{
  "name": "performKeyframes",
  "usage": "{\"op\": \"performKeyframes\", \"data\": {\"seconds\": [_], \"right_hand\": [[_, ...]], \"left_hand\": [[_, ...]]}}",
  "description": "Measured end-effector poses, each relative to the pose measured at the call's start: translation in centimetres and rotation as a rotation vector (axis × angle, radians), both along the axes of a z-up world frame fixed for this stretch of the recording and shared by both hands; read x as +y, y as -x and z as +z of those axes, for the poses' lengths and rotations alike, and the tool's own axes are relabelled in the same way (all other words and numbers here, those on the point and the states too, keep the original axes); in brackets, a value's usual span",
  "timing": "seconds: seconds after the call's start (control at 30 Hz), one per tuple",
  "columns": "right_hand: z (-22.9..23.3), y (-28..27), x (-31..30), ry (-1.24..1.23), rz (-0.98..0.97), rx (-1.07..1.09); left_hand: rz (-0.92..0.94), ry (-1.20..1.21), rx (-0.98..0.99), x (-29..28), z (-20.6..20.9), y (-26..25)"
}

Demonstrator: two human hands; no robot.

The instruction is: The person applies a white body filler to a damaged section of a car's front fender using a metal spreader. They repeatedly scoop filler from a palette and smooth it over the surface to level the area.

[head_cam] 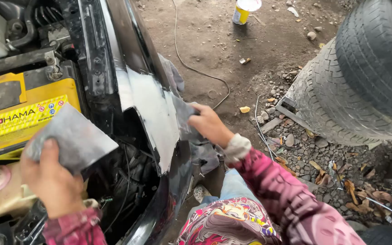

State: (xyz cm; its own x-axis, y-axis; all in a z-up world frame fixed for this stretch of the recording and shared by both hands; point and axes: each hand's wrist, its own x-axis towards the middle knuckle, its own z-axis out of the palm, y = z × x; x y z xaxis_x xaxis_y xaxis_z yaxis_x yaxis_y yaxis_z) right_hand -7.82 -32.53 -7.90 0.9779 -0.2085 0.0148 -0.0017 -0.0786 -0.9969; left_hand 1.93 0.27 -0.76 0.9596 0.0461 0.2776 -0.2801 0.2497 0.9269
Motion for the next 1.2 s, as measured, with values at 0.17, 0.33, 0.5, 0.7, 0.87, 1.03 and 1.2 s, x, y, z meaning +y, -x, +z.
{"op": "performKeyframes", "data": {"seconds": [0.17,0.33,0.5,0.7,0.87,1.03,1.2], "right_hand": [[-2.1,-5.1,0.1,-0.277,-0.041,0.139],[0.3,-5.3,3.0,-0.046,-0.071,0.191],[2.4,-2.7,3.2,0.068,0.000,0.064],[-0.3,-4.4,-0.4,-0.173,-0.042,0.156],[-0.8,-5.6,0.4,-0.139,-0.098,0.249],[0.9,-5.6,2.6,-0.048,-0.078,0.289],[0.9,-3.1,3.5,-0.015,0.002,0.120]], "left_hand": [[-0.037,0.067,0.121,0.8,-3.9,-3.9],[-0.084,0.203,0.146,0.8,-3.8,-3.6],[-0.087,0.197,0.121,1.0,-5.2,-3.7],[-0.088,0.202,0.123,1.2,-5.2,-3.4],[-0.047,0.180,0.146,1.0,-5.0,-3.2],[0.011,-0.076,0.033,0.6,-5.4,-3.3],[-0.016,-0.034,0.012,0.4,-5.2,-3.1]]}}
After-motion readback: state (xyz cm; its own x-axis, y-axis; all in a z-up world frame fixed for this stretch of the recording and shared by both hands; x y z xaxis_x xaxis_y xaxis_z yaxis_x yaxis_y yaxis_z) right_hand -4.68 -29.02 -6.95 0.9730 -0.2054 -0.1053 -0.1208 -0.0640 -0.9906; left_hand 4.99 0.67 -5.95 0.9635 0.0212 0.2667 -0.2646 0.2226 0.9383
